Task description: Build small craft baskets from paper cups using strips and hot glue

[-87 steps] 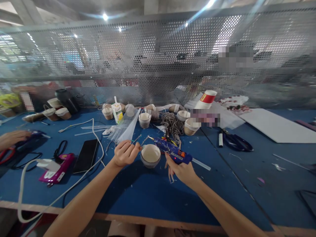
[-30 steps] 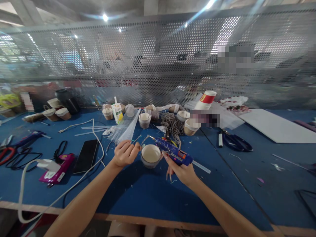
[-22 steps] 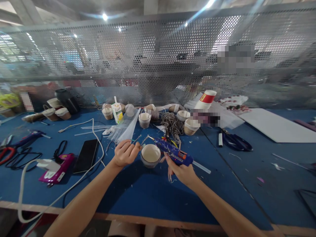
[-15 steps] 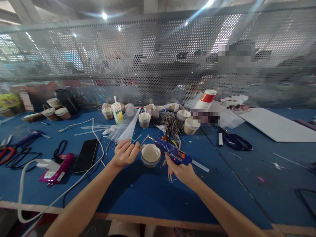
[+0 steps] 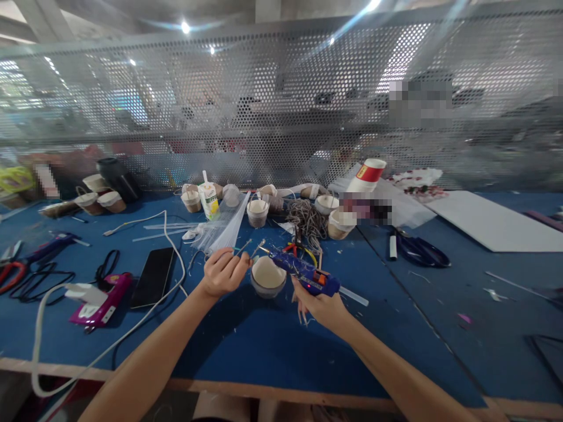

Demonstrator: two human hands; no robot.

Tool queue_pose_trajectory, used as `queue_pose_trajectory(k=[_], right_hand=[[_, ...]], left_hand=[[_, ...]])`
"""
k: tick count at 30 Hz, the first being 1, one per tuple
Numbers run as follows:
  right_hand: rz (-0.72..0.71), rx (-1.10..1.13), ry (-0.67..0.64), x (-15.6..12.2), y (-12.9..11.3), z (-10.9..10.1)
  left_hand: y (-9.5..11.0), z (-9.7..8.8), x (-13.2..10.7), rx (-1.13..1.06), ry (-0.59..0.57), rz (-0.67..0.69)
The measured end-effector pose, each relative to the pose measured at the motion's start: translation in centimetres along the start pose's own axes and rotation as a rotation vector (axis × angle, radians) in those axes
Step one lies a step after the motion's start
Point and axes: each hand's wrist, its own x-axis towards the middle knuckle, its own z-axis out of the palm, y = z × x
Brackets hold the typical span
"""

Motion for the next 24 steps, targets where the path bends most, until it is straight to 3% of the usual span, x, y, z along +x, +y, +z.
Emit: queue_pose_trajectory(k=[9, 16, 24], right_hand=[[0.05, -0.003, 0.034, -0.29, 0.69, 0.45], [0.076, -0.011, 0.105, 0.18, -0.11, 0.23], [0.133, 0.018, 0.081, 0.4, -0.2, 0.37]], left_hand=[[0.04, 0.0, 0.07, 0.006, 0.009, 0.001], [0.04, 0.02, -0.23, 0.008, -0.006, -0.014], [0.06, -0.26, 0.12, -0.004, 0.028, -0.021]])
